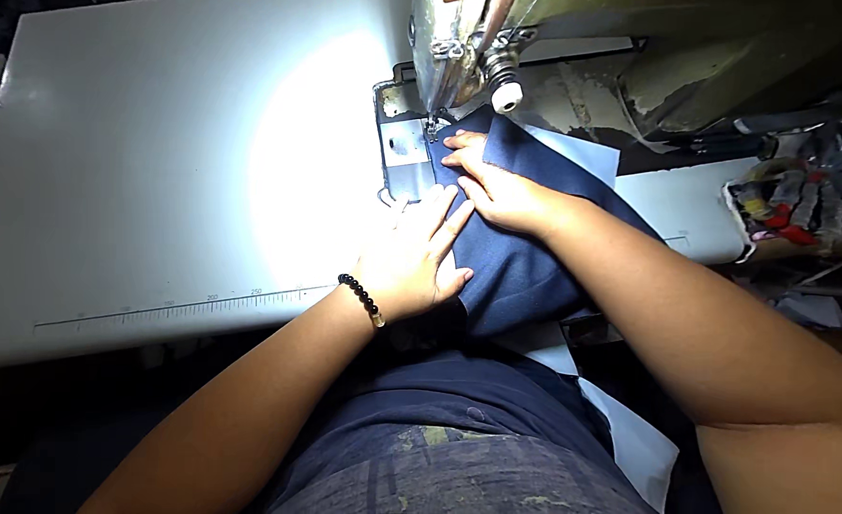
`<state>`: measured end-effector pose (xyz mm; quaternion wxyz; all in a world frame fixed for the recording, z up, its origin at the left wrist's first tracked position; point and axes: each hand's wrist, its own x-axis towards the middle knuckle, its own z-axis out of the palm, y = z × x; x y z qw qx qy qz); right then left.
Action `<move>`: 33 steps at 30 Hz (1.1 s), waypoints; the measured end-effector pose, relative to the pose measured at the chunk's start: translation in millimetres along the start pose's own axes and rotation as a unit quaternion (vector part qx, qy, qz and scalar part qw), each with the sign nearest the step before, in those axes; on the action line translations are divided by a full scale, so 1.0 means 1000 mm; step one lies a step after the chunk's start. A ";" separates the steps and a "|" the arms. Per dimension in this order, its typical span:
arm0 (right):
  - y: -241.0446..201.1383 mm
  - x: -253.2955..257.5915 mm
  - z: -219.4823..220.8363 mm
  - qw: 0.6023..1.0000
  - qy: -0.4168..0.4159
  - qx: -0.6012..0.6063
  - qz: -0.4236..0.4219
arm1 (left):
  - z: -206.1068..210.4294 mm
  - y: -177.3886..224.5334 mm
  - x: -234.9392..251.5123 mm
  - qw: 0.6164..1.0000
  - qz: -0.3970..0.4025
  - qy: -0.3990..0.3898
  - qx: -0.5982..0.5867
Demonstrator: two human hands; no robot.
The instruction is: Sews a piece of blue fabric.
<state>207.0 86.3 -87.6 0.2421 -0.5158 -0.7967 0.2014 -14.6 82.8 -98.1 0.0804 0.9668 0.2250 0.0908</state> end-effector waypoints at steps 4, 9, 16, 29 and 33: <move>-0.002 0.001 -0.001 1.000 -0.008 0.002 0.016 | 0.000 -0.001 0.001 1.000 0.004 0.005 -0.006; -0.002 0.001 -0.001 1.000 -0.007 0.002 0.013 | 0.001 -0.001 0.000 1.000 0.002 0.009 -0.009; 0.002 0.001 -0.001 1.000 -0.010 -0.006 0.010 | -0.001 -0.001 0.001 1.000 0.005 0.002 -0.012; 0.004 0.010 -0.006 0.999 -0.026 -0.007 0.034 | -0.011 -0.010 0.012 0.999 -0.003 -0.041 -0.019; 0.009 0.015 -0.008 0.999 -0.030 0.004 0.044 | -0.010 -0.015 0.018 0.999 -0.008 -0.038 -0.021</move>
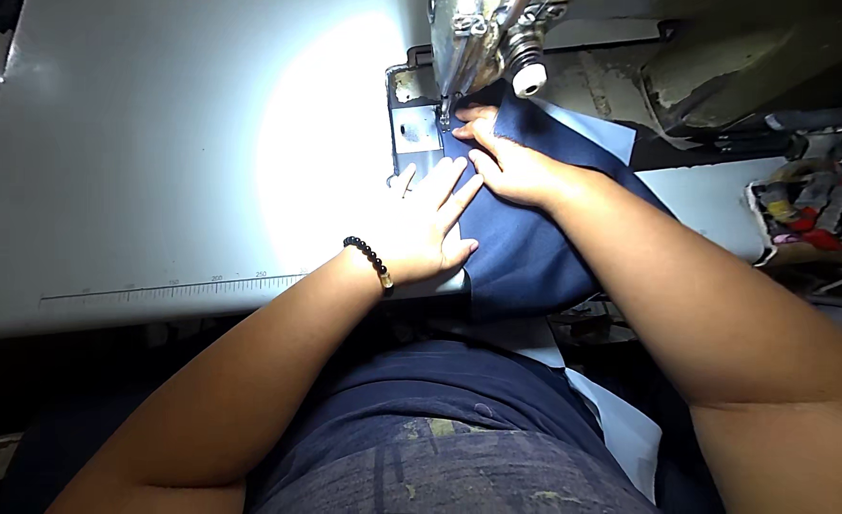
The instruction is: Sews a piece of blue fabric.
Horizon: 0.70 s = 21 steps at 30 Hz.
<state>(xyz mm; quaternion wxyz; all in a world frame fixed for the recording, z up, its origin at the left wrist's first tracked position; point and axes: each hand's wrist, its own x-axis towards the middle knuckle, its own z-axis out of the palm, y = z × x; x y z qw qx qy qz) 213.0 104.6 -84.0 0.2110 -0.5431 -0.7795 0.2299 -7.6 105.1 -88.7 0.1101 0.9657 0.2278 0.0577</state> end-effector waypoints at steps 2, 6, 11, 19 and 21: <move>0.000 0.006 -0.004 1.000 -0.015 0.011 0.019 | -0.003 -0.003 0.004 1.000 -0.004 -0.006 0.003; 0.005 0.012 -0.009 1.000 -0.012 0.011 0.006 | -0.007 -0.005 0.007 1.000 -0.015 -0.020 0.012; 0.014 0.005 -0.060 0.985 0.091 0.016 0.146 | -0.005 -0.004 0.006 0.999 -0.017 -0.027 0.011; -0.060 -0.059 -0.038 0.922 0.312 0.179 0.144 | -0.001 -0.004 0.003 1.000 0.002 -0.010 -0.008; -0.096 -0.081 0.015 0.906 0.330 0.250 0.092 | -0.003 -0.003 0.003 1.000 0.002 -0.012 -0.005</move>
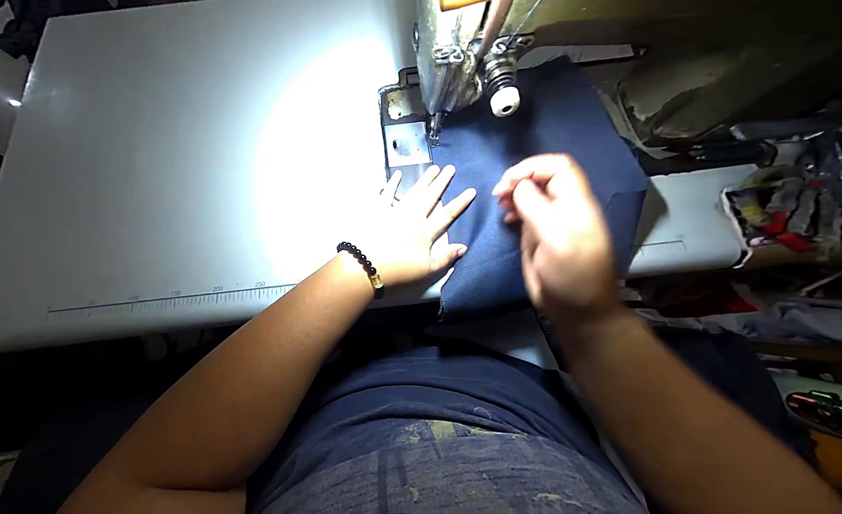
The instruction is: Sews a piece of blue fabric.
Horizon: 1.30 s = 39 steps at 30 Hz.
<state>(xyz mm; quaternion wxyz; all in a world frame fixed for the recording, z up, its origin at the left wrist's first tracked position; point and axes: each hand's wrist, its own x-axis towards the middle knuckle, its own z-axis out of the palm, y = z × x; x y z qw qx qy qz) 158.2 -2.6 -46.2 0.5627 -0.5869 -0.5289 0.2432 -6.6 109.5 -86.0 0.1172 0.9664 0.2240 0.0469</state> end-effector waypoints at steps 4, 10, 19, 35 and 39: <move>0.056 -0.015 -0.011 0.986 0.023 -0.132 -0.097 | -0.002 0.001 -0.001 1.000 -0.001 -0.020 0.007; 0.065 0.011 -0.063 0.940 -0.101 -0.309 -0.106 | -0.003 0.006 0.000 1.000 -0.005 -0.025 0.008; 0.045 -0.015 0.005 0.972 -0.044 -0.208 -0.095 | 0.004 0.012 -0.012 0.997 -0.037 0.044 -0.044; 0.062 0.003 -0.016 0.898 -0.219 -0.307 -0.226 | -0.015 0.012 -0.003 0.974 -0.226 -0.009 -0.034; 0.066 0.022 -0.012 0.897 -0.225 -0.313 -0.217 | -0.016 -0.004 0.008 0.970 -0.235 -0.010 -0.060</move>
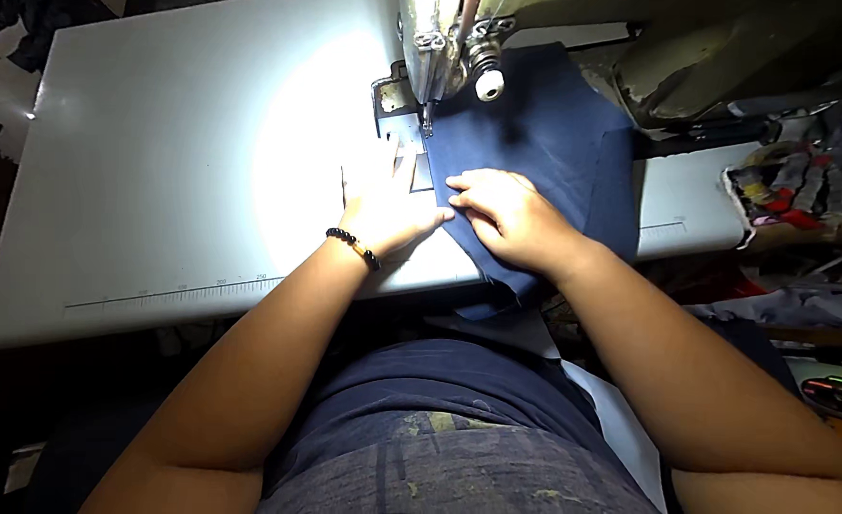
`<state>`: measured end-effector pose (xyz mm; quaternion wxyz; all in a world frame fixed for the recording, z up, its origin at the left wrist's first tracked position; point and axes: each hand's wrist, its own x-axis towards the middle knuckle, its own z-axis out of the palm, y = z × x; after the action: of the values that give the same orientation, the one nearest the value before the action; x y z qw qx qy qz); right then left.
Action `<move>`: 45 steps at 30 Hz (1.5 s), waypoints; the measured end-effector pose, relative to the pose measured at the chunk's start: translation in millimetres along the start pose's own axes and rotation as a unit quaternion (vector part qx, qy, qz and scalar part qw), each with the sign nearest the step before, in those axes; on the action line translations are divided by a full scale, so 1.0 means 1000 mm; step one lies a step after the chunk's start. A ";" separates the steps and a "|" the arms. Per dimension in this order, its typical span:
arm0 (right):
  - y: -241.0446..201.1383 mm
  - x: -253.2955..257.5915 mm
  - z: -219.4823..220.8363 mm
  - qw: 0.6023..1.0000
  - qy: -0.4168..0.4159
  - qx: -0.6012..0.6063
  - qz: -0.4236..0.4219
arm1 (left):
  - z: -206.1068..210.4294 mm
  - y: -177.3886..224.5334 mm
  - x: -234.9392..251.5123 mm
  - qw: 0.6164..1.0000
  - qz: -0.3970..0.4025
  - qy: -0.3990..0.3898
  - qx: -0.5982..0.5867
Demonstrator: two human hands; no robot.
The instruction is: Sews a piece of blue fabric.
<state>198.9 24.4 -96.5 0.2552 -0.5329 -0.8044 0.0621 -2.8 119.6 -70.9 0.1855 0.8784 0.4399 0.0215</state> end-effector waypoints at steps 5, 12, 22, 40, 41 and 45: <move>0.007 0.010 -0.002 1.000 0.005 0.013 -0.006 | -0.006 -0.004 0.011 1.000 -0.004 -0.015 0.000; 0.015 0.017 -0.002 1.000 -0.004 0.006 -0.014 | -0.007 -0.008 0.019 1.000 0.000 -0.005 -0.017; 0.034 0.044 -0.005 1.000 -0.017 0.008 -0.024 | -0.010 -0.021 0.047 0.999 0.022 0.032 -0.009; 0.082 0.094 -0.004 0.997 -0.002 0.015 -0.078 | -0.022 -0.022 0.082 0.998 0.025 0.065 -0.011; 0.086 0.097 -0.003 0.997 -0.007 0.006 -0.080 | -0.021 -0.023 0.081 0.997 0.027 0.067 0.000; 0.078 0.118 -0.024 0.980 -0.108 -0.155 0.060 | -0.019 -0.021 0.079 0.998 0.027 0.051 0.029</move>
<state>239.3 158.3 -63.7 0.0771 -0.6030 -0.7940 0.0093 25.7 198.6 -70.3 0.1368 0.8929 0.4250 0.0583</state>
